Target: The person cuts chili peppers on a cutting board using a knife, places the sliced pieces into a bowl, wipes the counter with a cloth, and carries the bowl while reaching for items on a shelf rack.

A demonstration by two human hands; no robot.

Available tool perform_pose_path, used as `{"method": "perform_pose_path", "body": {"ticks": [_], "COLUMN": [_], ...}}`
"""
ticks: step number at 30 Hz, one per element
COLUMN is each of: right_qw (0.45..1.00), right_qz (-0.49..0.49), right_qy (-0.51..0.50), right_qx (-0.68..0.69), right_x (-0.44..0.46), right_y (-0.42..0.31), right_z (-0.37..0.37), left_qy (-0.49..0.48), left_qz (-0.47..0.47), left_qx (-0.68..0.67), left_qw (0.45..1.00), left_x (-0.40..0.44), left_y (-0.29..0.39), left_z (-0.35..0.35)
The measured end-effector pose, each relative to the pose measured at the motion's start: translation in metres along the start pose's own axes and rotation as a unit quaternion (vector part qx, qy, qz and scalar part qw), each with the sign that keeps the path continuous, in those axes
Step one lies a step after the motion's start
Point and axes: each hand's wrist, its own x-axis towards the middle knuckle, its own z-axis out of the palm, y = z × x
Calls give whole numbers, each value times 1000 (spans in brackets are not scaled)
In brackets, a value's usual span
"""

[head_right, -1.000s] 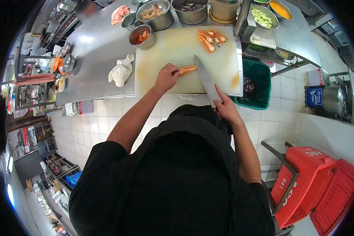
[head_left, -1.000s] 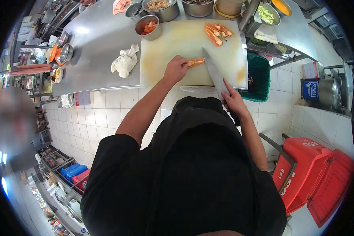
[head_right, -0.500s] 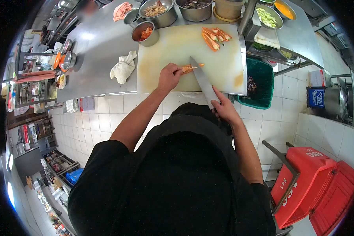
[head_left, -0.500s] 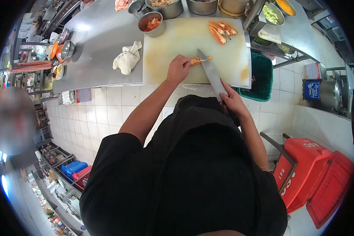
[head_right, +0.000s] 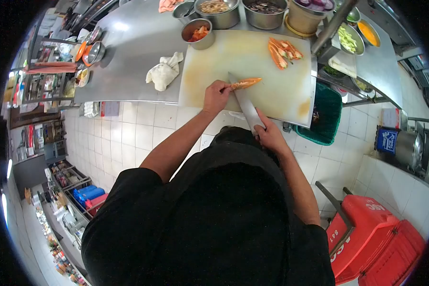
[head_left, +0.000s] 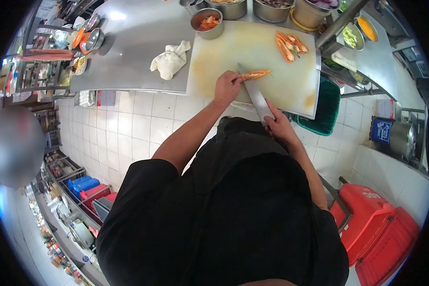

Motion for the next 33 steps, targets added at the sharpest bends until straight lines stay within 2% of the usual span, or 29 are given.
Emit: {"method": "perform_pose_path", "body": {"ticks": [2,4,6,9,12,15,18,21,24,27,30,33], "right_qw": [982,952,931,928,914,992,999,995,990,989,972,957], "right_qz": [-129,-182,-166,-125,-161,-57,-20,-22,-35,-39,-57,-51], "right_qy": [56,86,91,94,112,-5,-47,-40,30,106,197,243], "right_qx": [-129,-232,-311,-338,-356,-109,9,92,134,91,110,149], "right_x": [16,12,0,3,16,23,9,-5,-36,-83,-118,-128], "right_y": [22,11,-14,-25,-8,-7,-14,-9,-9,-21,-25,1], "right_z": [3,7,8,20,18,6,6,-1,-21,-56,-90,-130], "left_qy": [-5,-2,10,14,19,-4,-14,31,19,-65,-197,-267], "left_qz": [-17,-28,-26,-28,-36,-13,-45,-29,-45,22,21,22], "left_qx": [11,18,23,32,29,43,-51,-114,-95,-37,54,95], "left_qw": [1000,999,999,999,999,999,998,993,994,997,979,959], "left_x": [-2,-7,-10,-10,-9,-7,-4,9,32,59,79,87], "left_y": [-4,-5,-6,-10,-10,-11,-5,-4,-3,-7,6,17], "left_z": [-5,-8,-12,-13,-11,-15,-23,-33,-36,-20,-2,13]}}
